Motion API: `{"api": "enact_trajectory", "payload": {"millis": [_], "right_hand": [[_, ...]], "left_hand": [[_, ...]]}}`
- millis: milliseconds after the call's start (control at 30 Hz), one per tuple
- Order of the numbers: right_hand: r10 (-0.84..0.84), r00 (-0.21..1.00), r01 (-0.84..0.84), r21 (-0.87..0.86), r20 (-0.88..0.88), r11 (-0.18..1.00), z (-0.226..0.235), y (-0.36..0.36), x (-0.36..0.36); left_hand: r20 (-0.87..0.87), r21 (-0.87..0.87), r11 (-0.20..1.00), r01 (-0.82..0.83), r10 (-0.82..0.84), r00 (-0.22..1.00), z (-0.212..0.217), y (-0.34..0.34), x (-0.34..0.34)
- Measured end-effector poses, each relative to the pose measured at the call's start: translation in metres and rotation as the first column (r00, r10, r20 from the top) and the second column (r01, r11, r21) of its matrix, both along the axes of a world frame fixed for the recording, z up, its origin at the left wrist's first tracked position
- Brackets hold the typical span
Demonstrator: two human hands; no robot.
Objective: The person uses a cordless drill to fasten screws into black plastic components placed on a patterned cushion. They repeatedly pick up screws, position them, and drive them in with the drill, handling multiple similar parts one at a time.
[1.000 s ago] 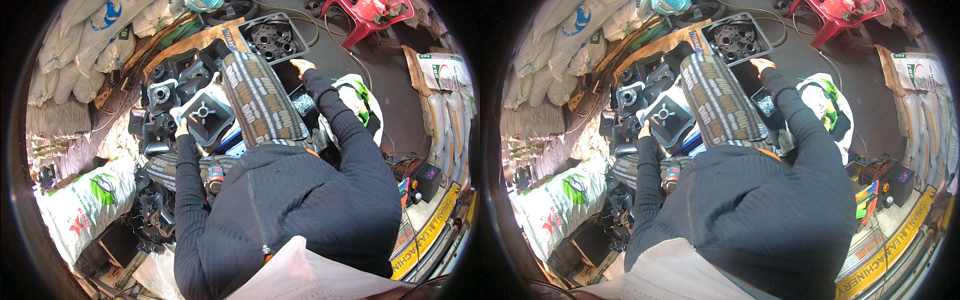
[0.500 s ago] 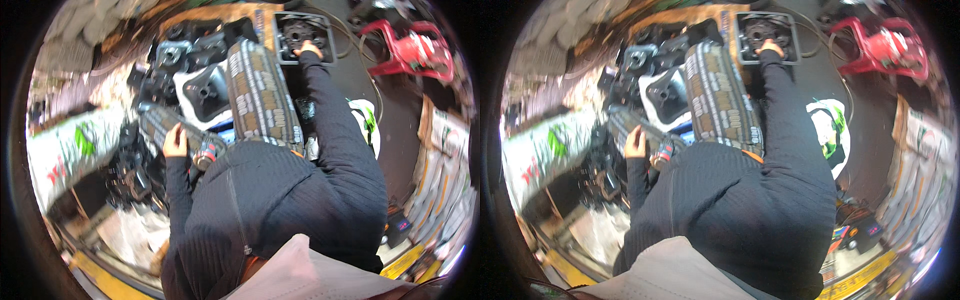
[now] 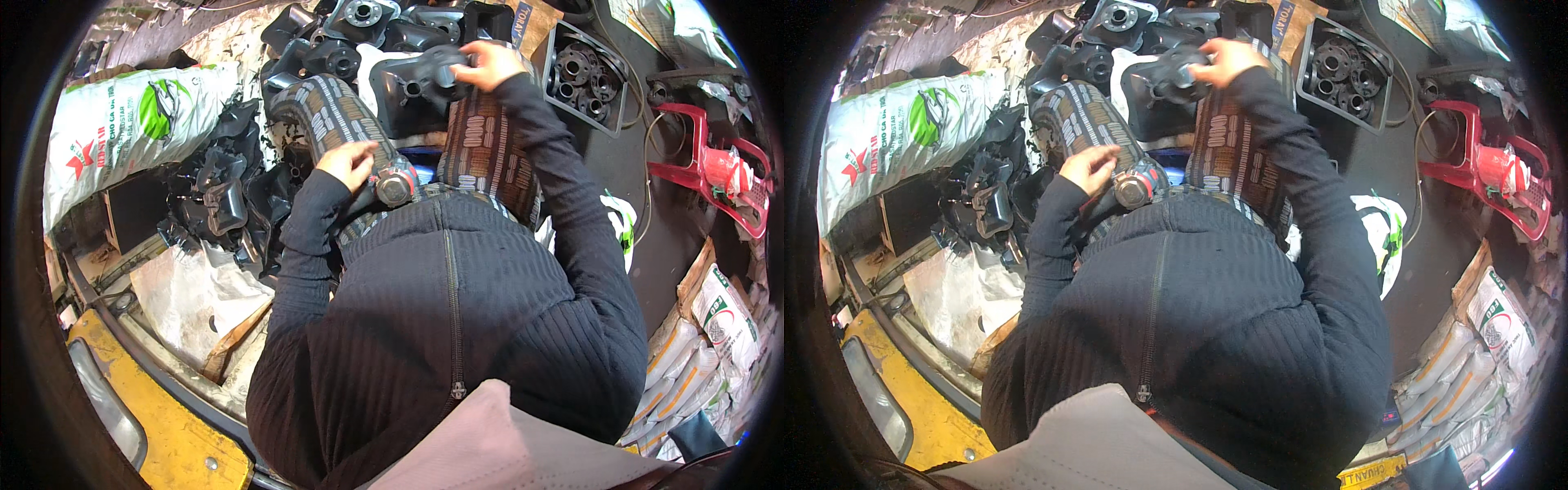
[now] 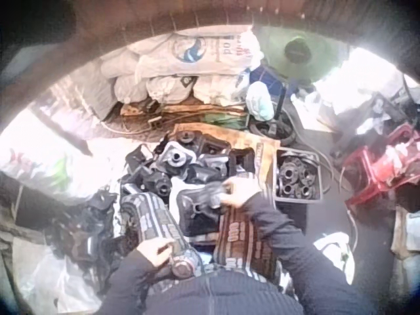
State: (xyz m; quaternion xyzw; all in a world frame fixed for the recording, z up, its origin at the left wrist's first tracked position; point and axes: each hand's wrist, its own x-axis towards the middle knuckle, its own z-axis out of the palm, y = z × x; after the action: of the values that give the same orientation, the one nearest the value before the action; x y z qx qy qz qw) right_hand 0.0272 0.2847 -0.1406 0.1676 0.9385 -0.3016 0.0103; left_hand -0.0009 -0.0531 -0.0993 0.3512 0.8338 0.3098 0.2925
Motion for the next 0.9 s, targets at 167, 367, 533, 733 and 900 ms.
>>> {"api": "enact_trajectory", "payload": {"millis": [167, 367, 533, 733, 900], "right_hand": [[0.149, 0.956, -0.184, 0.120, 0.252, 0.976, -0.018, -0.068, -0.045], [0.146, 0.935, -0.196, 0.127, 0.323, 0.972, -0.034, -0.061, -0.059], [0.235, 0.910, -0.299, 0.148, 0.342, 0.943, -0.033, -0.062, -0.061], [0.217, 0.941, -0.244, 0.076, 0.260, 0.967, -0.038, -0.059, -0.064], [-0.162, 0.961, 0.268, -0.906, 0.225, 0.329, -0.027, -0.037, -0.025]], "left_hand": [[0.120, -0.153, 0.966, 0.208, -0.191, 0.974, 0.032, -0.030, 0.018], [-0.020, -0.265, 0.956, 0.127, -0.137, 0.990, 0.020, -0.021, 0.038], [-0.035, -0.436, 0.895, 0.099, -0.126, 0.991, 0.019, -0.001, 0.036], [-0.015, -0.474, 0.878, 0.066, -0.083, 0.996, 0.020, 0.004, 0.032], [0.098, 0.074, 0.989, -0.127, 0.119, 0.988, 0.047, -0.025, 0.020]]}}
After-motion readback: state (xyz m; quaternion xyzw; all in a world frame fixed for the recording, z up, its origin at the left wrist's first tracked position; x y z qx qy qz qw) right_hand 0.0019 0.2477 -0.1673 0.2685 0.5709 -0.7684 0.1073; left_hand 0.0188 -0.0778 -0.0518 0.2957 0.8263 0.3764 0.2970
